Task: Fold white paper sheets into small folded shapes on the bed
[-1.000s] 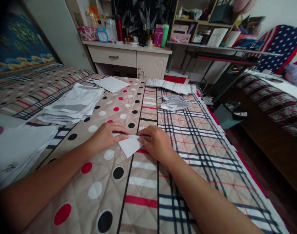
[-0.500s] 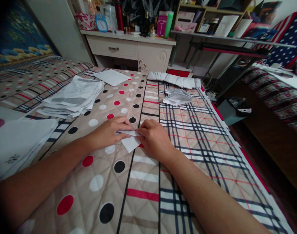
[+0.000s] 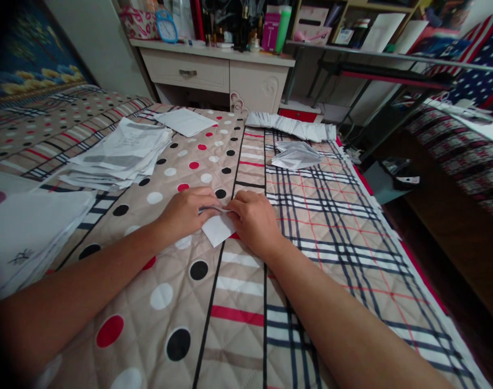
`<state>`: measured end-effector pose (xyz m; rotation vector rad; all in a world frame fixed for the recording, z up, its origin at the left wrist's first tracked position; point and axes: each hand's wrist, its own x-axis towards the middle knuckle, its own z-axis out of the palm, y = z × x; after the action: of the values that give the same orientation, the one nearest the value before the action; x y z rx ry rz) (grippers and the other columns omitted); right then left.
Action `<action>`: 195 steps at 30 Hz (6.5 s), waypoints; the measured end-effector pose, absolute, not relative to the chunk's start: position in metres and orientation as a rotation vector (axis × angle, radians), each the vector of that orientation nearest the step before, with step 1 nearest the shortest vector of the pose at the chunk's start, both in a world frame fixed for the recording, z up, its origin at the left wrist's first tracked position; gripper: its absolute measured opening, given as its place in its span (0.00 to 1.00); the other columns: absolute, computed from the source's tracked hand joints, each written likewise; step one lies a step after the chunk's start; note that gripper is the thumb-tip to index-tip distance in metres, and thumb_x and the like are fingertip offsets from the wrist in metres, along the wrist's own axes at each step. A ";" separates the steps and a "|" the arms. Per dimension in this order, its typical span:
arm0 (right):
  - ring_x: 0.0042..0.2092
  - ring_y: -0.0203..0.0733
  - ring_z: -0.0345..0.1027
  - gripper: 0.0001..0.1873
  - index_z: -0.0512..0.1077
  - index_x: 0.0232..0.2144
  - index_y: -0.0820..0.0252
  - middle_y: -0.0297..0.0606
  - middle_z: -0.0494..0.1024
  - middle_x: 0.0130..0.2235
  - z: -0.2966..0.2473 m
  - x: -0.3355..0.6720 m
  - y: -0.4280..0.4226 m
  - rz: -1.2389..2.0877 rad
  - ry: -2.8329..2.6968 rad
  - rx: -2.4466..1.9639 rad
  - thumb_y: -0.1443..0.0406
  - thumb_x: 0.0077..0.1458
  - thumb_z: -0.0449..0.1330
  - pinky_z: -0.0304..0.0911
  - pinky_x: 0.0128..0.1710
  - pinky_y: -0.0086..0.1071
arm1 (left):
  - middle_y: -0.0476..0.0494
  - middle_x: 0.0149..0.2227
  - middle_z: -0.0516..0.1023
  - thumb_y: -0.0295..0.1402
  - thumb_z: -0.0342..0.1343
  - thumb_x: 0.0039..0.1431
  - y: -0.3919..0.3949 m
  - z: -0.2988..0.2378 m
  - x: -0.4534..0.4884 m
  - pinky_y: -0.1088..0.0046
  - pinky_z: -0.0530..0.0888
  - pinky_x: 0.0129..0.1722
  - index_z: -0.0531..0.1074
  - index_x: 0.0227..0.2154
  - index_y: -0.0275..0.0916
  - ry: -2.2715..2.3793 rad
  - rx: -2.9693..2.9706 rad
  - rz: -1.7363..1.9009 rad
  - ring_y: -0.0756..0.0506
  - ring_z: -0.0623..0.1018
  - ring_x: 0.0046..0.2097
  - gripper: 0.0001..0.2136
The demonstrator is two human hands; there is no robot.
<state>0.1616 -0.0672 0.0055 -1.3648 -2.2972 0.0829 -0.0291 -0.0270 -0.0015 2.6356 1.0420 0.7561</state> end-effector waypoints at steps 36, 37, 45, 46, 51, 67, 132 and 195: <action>0.42 0.44 0.65 0.13 0.75 0.24 0.58 0.40 0.76 0.40 0.016 0.157 -0.092 0.088 -2.219 -1.456 0.60 0.58 0.58 0.58 0.42 0.38 | 0.44 0.35 0.76 0.34 0.56 0.59 -0.059 0.020 -0.040 0.64 0.65 0.39 0.79 0.28 0.39 1.007 2.948 0.525 0.43 0.72 0.40 0.08; 0.41 0.44 0.66 0.11 0.75 0.25 0.58 0.39 0.76 0.39 0.015 0.157 -0.090 0.109 -2.179 -1.499 0.60 0.57 0.60 0.58 0.41 0.37 | 0.45 0.34 0.76 0.35 0.56 0.60 -0.058 0.018 -0.039 0.65 0.66 0.39 0.78 0.26 0.39 1.033 2.885 0.582 0.44 0.72 0.39 0.10; 0.30 0.42 0.70 0.15 0.74 0.32 0.55 0.35 0.79 0.29 0.018 0.161 -0.086 0.142 -2.107 -1.782 0.54 0.45 0.69 0.54 0.29 0.32 | 0.46 0.39 0.76 0.33 0.68 0.49 -0.049 0.008 -0.034 0.67 0.70 0.42 0.77 0.33 0.39 1.198 2.546 0.788 0.45 0.75 0.41 0.09; 0.28 0.41 0.69 0.14 0.74 0.29 0.55 0.34 0.78 0.27 0.017 0.162 -0.086 0.163 -2.103 -1.784 0.54 0.45 0.69 0.52 0.27 0.32 | 0.46 0.40 0.76 0.34 0.69 0.47 -0.048 0.007 -0.036 0.67 0.71 0.41 0.76 0.37 0.39 1.225 2.526 0.799 0.45 0.75 0.41 0.14; 0.27 0.37 0.66 0.14 0.70 0.23 0.58 0.31 0.75 0.24 0.013 0.167 -0.085 0.200 -2.016 -1.487 0.58 0.46 0.70 0.54 0.29 0.31 | 0.48 0.34 0.80 0.36 0.69 0.46 -0.043 0.003 -0.040 0.71 0.72 0.33 0.78 0.36 0.40 1.177 2.309 0.893 0.47 0.77 0.33 0.13; 0.34 0.40 0.71 0.06 0.75 0.27 0.57 0.34 0.78 0.29 0.024 0.162 -0.093 0.230 -1.811 -1.037 0.64 0.56 0.63 0.61 0.40 0.39 | 0.48 0.26 0.79 0.26 0.66 0.50 -0.058 0.026 -0.033 0.79 0.72 0.28 0.78 0.26 0.37 0.885 2.171 1.297 0.52 0.77 0.28 0.02; 0.32 0.38 0.71 0.04 0.77 0.27 0.56 0.31 0.79 0.28 0.024 0.155 -0.096 0.291 -1.756 -0.988 0.69 0.53 0.66 0.61 0.41 0.39 | 0.51 0.27 0.80 0.33 0.61 0.57 -0.055 0.040 -0.039 0.68 0.67 0.37 0.77 0.28 0.40 0.876 2.666 1.236 0.49 0.77 0.31 0.04; 0.30 0.39 0.67 0.09 0.76 0.22 0.57 0.34 0.75 0.25 0.018 0.177 -0.086 0.540 -1.575 -1.142 0.63 0.52 0.66 0.62 0.34 0.35 | 0.51 0.26 0.80 0.31 0.62 0.54 -0.021 0.035 -0.068 0.66 0.66 0.34 0.79 0.25 0.45 1.237 2.702 1.165 0.46 0.75 0.31 0.04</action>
<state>0.1769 -0.0858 0.0176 -1.1417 -1.5750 0.5403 -0.0685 -0.0207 0.0350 2.7018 1.2366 1.1653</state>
